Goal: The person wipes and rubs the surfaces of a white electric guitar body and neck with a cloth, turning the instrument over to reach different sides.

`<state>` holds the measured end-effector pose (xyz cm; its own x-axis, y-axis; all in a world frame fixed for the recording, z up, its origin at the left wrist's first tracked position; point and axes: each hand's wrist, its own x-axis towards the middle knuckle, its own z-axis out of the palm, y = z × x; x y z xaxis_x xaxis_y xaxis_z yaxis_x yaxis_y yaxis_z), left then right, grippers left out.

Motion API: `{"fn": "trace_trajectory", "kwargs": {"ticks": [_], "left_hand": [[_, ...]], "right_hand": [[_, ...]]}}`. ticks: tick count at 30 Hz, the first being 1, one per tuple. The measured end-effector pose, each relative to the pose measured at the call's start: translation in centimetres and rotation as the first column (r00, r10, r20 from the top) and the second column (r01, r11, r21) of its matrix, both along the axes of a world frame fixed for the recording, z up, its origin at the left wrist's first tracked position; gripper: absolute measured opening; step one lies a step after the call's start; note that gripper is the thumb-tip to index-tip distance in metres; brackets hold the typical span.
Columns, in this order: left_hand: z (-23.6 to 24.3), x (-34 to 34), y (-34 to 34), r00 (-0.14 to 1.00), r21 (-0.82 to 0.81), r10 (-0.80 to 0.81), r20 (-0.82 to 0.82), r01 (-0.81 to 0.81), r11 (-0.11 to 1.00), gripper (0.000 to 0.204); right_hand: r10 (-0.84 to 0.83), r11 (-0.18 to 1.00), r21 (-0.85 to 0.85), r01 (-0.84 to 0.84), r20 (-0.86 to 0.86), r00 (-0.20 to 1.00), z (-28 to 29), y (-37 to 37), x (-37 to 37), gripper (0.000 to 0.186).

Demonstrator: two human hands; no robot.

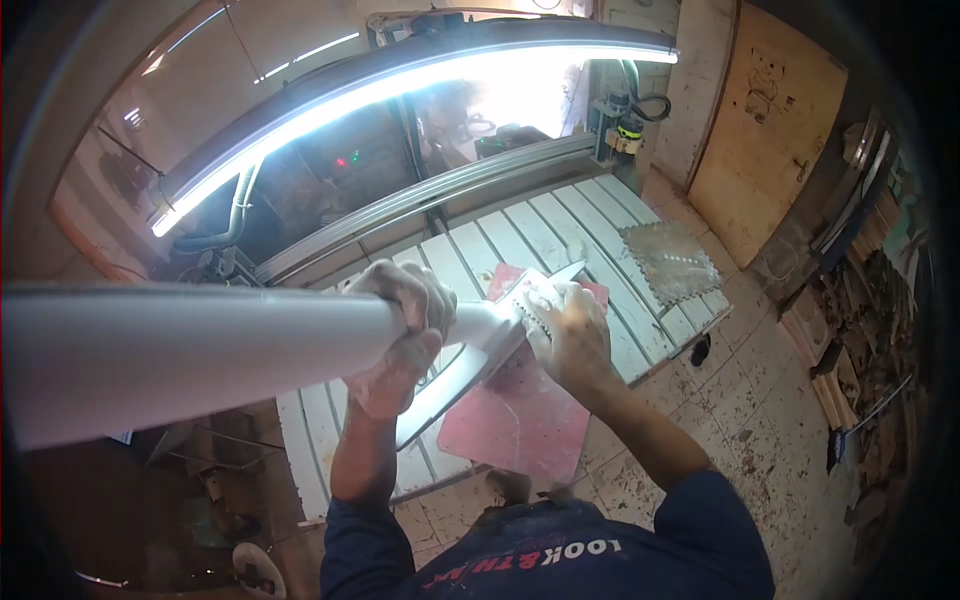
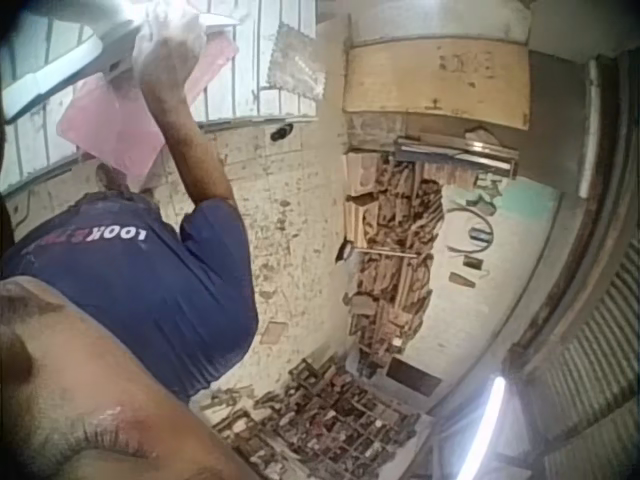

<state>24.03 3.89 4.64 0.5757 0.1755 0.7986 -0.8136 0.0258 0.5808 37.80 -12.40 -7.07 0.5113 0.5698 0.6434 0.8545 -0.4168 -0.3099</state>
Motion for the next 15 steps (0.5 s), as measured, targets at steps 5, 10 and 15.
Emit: {"fn": "trace_trajectory", "kwargs": {"ticks": [5,10,15], "left_hand": [[-0.6,0.4,0.8,0.997,-0.037,0.071,0.018,-0.070,0.997,0.019],[-0.6,0.1,1.5,0.998,-0.011,-0.020,0.059,0.021,1.000,0.019],[-0.2,-0.3,1.9,1.000,-0.033,0.011,0.009,-0.010,0.999,0.021]], "right_hand": [[-0.065,0.994,-0.086,0.065,0.005,0.998,1.0,2.1,0.4,0.037],[-0.047,0.996,-0.082,0.045,-0.024,0.999,1.5,3.2,0.8,0.035],[0.030,0.999,-0.024,-0.032,-0.074,0.997,0.6,1.2,-0.6,0.031]]}}
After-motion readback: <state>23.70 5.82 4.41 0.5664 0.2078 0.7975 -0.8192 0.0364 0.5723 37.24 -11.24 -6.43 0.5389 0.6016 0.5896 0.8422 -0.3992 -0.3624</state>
